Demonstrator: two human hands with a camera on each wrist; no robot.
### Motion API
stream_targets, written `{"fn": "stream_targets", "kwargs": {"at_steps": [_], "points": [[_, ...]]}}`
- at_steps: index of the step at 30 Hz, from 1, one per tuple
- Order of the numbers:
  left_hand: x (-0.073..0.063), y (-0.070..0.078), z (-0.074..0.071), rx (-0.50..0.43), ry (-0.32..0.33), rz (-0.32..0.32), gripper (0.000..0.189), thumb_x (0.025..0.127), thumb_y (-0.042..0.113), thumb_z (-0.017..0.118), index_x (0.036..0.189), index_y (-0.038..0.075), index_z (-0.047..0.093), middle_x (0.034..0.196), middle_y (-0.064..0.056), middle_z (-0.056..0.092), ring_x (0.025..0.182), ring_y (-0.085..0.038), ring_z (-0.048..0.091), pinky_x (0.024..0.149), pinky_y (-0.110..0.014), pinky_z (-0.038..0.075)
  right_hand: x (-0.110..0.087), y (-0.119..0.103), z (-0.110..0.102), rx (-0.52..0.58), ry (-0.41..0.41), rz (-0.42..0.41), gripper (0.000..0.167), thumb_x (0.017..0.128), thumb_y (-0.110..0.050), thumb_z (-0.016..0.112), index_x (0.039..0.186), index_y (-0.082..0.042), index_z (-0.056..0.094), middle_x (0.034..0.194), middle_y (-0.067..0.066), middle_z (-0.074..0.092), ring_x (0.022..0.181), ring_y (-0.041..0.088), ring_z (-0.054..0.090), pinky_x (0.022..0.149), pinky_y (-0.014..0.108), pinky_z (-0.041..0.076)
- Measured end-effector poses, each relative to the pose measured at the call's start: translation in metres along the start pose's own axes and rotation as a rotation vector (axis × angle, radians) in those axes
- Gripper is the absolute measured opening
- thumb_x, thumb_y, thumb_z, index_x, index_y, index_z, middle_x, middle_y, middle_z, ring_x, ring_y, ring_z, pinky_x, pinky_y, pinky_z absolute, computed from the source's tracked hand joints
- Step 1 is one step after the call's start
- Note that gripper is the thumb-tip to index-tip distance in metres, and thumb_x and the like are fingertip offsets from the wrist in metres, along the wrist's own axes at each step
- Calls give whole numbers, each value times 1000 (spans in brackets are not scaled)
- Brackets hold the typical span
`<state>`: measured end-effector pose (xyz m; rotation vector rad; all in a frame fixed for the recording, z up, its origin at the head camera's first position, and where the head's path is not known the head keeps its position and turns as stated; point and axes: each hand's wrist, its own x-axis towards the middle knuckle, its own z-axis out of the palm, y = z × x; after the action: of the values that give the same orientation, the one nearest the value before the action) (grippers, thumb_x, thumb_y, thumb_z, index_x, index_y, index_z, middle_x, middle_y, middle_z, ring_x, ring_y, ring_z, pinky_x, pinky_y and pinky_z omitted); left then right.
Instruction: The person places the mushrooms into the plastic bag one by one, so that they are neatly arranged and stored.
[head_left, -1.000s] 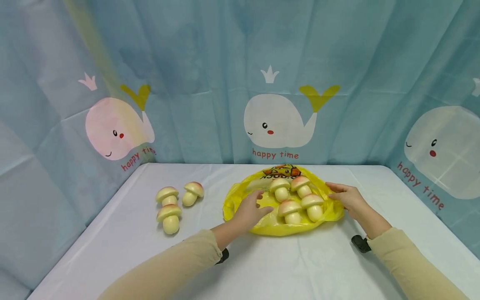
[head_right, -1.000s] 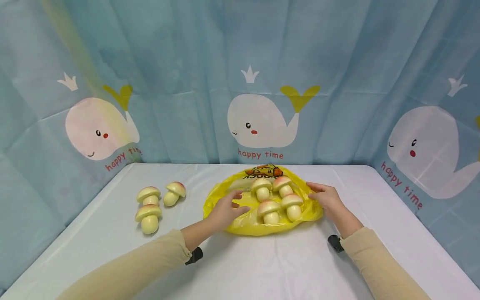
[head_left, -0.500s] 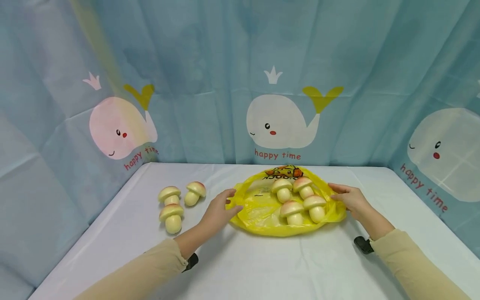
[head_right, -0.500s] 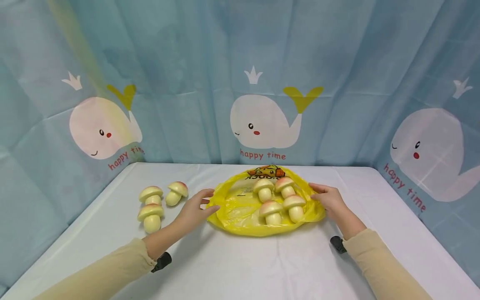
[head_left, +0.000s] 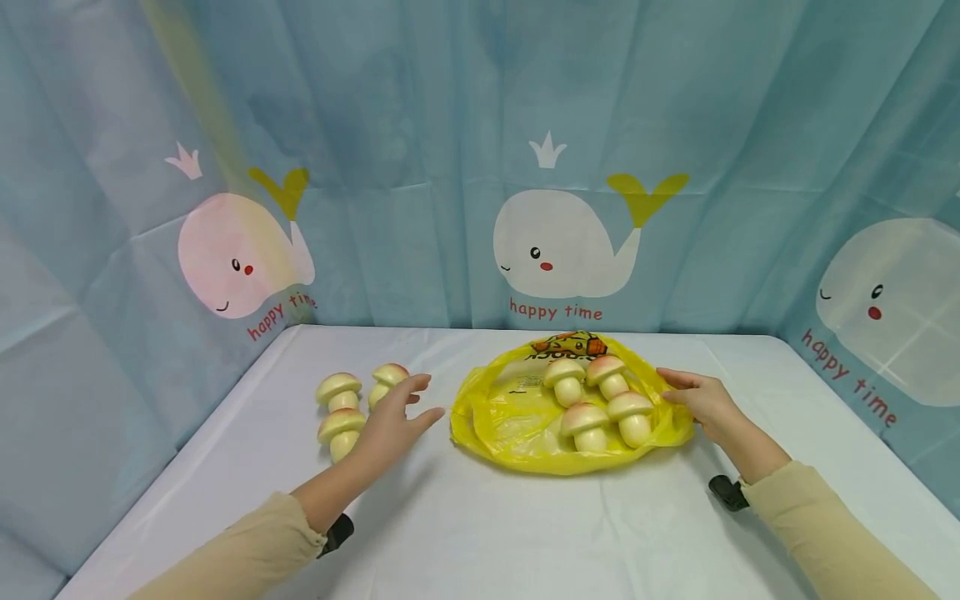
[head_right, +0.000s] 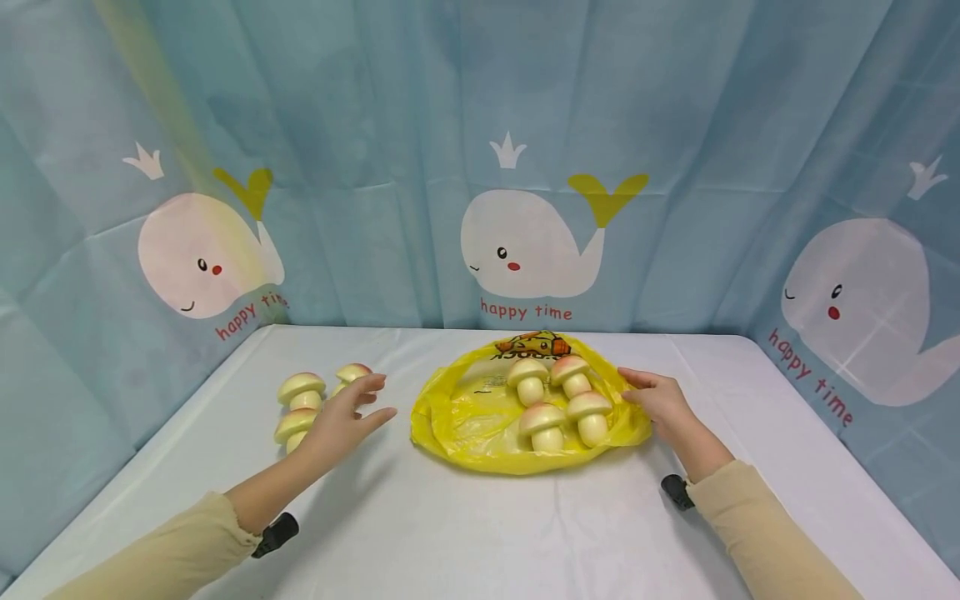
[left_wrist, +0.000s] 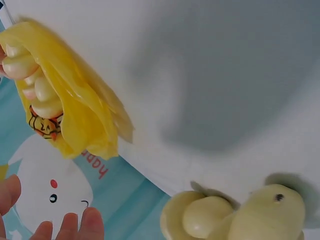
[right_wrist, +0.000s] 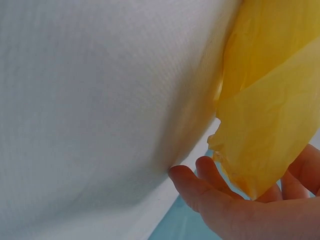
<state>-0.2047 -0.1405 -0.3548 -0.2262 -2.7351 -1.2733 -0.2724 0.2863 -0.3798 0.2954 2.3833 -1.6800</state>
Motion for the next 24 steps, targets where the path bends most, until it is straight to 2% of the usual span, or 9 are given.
{"fn": "stream_targets", "kwargs": {"at_steps": [9,14,19,24], "points": [[-10,-15,-15,46,44,6,52,90,9,70,135,-5,50,133,-22,54,120,-41,51,100,-51,42,3,1,0,2,4,-3,56,99,-6,53,150,-4,29,157,21,18,142,43,16,112,56,23],[-14,-23,-22,101,59,9,52,88,8,70,134,-6,50,133,-23,53,120,-41,50,98,-52,42,3,2,1,0,3,-6,56,99,-6,53,150,-4,29,157,21,19,142,43,16,112,57,23],[-16,-28,-31,140,69,5,52,89,8,70,134,-6,50,132,-25,53,123,-42,47,99,-55,41,2,3,0,4,0,-14,57,99,-5,53,150,-3,28,157,21,19,142,43,16,112,56,23],[-15,-38,-42,127,80,13,54,88,8,71,135,-8,49,134,-28,50,125,-45,45,101,-58,38,1,3,0,11,-4,-20,57,98,-5,53,149,-2,29,157,22,18,142,43,16,112,57,23]]}}
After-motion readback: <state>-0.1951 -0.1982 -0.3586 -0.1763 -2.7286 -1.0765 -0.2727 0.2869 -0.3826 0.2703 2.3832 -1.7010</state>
